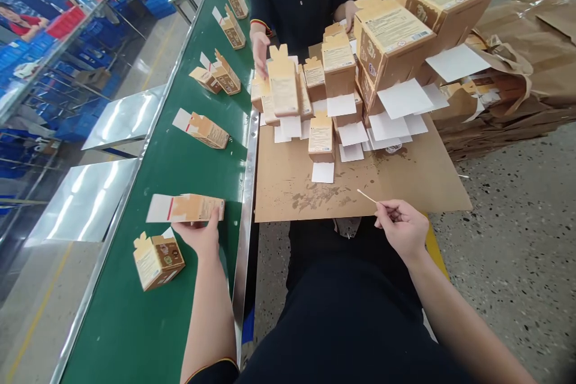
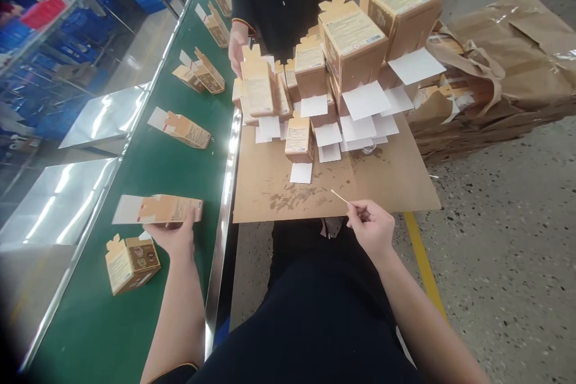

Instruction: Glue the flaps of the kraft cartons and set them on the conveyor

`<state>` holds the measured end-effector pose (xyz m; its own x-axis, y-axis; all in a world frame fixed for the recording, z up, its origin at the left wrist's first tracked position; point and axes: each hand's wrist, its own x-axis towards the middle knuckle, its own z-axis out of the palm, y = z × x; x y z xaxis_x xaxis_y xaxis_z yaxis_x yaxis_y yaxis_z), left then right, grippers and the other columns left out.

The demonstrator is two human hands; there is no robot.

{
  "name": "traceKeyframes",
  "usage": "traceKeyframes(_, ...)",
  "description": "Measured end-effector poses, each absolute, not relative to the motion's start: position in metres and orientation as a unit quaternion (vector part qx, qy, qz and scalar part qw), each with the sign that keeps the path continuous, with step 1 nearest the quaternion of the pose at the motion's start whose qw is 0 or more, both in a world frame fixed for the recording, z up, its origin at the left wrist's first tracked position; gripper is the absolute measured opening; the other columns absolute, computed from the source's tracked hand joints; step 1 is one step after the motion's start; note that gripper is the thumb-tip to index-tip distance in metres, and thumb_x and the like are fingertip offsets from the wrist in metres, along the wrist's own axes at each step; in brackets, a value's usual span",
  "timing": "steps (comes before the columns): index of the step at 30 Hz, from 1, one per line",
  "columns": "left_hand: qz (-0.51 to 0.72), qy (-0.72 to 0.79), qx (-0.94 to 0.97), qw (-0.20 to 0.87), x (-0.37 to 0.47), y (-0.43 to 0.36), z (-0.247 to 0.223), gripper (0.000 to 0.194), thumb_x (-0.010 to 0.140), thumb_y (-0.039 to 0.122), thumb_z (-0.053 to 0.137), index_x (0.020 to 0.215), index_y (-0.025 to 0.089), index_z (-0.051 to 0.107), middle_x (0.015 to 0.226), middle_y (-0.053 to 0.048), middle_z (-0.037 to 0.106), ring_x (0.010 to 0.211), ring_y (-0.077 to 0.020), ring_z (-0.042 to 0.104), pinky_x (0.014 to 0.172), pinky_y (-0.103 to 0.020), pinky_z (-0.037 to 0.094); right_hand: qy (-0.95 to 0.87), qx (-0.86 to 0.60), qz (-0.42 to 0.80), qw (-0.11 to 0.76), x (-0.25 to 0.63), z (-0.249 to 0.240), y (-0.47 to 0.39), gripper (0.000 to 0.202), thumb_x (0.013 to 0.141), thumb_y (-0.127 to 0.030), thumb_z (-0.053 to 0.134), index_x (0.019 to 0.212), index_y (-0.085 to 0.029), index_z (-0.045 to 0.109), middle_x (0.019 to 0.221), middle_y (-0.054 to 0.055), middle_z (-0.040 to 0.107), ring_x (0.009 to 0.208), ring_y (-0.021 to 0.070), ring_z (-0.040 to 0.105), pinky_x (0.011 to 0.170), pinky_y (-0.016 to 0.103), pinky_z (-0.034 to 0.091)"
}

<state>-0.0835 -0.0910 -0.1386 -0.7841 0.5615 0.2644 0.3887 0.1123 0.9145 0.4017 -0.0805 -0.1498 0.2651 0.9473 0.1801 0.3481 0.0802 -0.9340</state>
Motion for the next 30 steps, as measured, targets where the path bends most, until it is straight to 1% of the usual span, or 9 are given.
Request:
traceKeyframes(4, 0.556, 0.763, 0.303, 0.131, -0.087, -0.102, -0.147, 0.12, 0.059, 0.053, 0.109, 0.15, 0.027, 0.036, 0.165, -0.023, 0.053, 0.159, -0.0398, 0.058, 0.134, -0.064, 0.047, -0.535, -0.611, 0.302, 0.499, 0.401, -0.148, -0.075, 0.051, 0.102, -0.074, 0.075, 0.086, -0.025, 0.079, 0.06, 0.002, 0.073, 0.048, 0.0201, 0.072, 0.054, 0.033, 0.064)
traceKeyframes(7, 0.544, 0.788, 0.275, 0.083, -0.078, -0.116, -0.151, 0.118, 0.06, 0.046, 0.107, 0.15, 0.027, 0.034, 0.161, -0.021, 0.05, 0.164, -0.041, 0.049, 0.139, -0.067, 0.036, -0.522, -0.627, 0.287, 0.502, 0.412, -0.146, -0.079, 0.054, 0.101, -0.078, 0.074, 0.087, -0.026, 0.079, 0.062, 0.003, 0.074, 0.049, 0.0212, 0.073, 0.054, 0.035, 0.065)
traceKeyframes(10, 0.546, 0.782, 0.299, -0.035, -0.061, -0.123, -0.148, 0.095, 0.071, 0.046, 0.096, 0.144, 0.027, 0.038, 0.154, -0.017, 0.049, 0.155, -0.039, 0.054, 0.135, -0.067, 0.041, -0.495, -0.649, 0.268, 0.512, 0.43, -0.144, -0.088, 0.056, 0.097, -0.081, 0.077, 0.087, -0.026, 0.079, 0.061, 0.004, 0.074, 0.048, 0.0216, 0.071, 0.051, 0.036, 0.064)
traceKeyframes(12, 0.568, 0.746, 0.345, -0.042, -0.043, -0.11, -0.142, 0.075, 0.079, 0.047, 0.089, 0.137, 0.027, 0.046, 0.146, -0.013, 0.054, 0.142, -0.0346, 0.062, 0.13, -0.062, 0.048, -0.48, -0.658, 0.26, 0.519, 0.439, -0.143, -0.094, 0.056, 0.095, -0.081, 0.08, 0.087, -0.025, 0.079, 0.063, 0.004, 0.075, 0.047, 0.0218, 0.071, 0.049, 0.037, 0.065)
traceKeyframes(14, 0.594, 0.709, 0.374, 0.062, -0.022, -0.078, -0.135, 0.056, 0.088, 0.05, 0.081, 0.132, 0.027, 0.054, 0.138, -0.011, 0.061, 0.133, -0.0299, 0.067, 0.124, -0.053, 0.053, -0.473, -0.662, 0.254, 0.523, 0.445, -0.143, -0.096, 0.055, 0.094, -0.08, 0.081, 0.087, -0.026, 0.079, 0.064, 0.005, 0.075, 0.048, 0.0225, 0.071, 0.048, 0.038, 0.064)
traceKeyframes(16, 0.581, 0.683, 0.371, 0.241, 0.002, -0.03, -0.129, 0.044, 0.096, 0.057, 0.074, 0.126, 0.027, 0.064, 0.13, -0.011, 0.068, 0.128, -0.0279, 0.07, 0.117, -0.047, 0.057, -0.471, -0.662, 0.251, 0.527, 0.448, -0.142, -0.091, 0.053, 0.094, -0.079, 0.082, 0.088, -0.026, 0.08, 0.064, 0.006, 0.075, 0.049, 0.0235, 0.072, 0.049, 0.039, 0.064)
traceKeyframes(19, 0.479, 0.674, 0.363, 0.43, 0.034, 0.039, -0.128, 0.044, 0.093, 0.062, 0.08, 0.112, 0.024, 0.073, 0.12, -0.016, 0.075, 0.127, -0.0346, 0.073, 0.112, -0.049, 0.06, -0.477, -0.662, 0.241, 0.526, 0.453, -0.138, -0.072, 0.048, 0.095, -0.075, 0.081, 0.088, -0.027, 0.079, 0.063, 0.005, 0.074, 0.05, 0.0232, 0.071, 0.051, 0.038, 0.065)
traceKeyframes(24, 0.399, 0.678, 0.417, 0.455, 0.06, 0.065, -0.138, 0.037, 0.075, 0.048, 0.101, 0.097, 0.025, 0.08, 0.115, -0.018, 0.075, 0.157, -0.0461, 0.056, 0.128, -0.056, 0.049, -0.535, -0.688, 0.166, 0.461, 0.472, -0.124, -0.022, 0.035, 0.098, -0.058, 0.078, 0.085, -0.026, 0.076, 0.068, 0.005, 0.076, 0.058, 0.0217, 0.074, 0.065, 0.036, 0.064)
traceKeyframes(30, 0.462, 0.645, 0.36, 0.49, 0.046, -0.005, -0.142, 0.045, 0.092, 0.062, 0.088, 0.123, 0.029, 0.082, 0.142, -0.013, 0.081, 0.145, -0.0393, 0.071, 0.12, -0.053, 0.06, -0.603, -0.678, 0.16, 0.39, 0.489, -0.116, 0.036, 0.026, 0.095, -0.041, 0.084, 0.077, -0.029, 0.068, 0.067, 0.005, 0.074, 0.064, 0.0244, 0.071, 0.073, 0.039, 0.062)
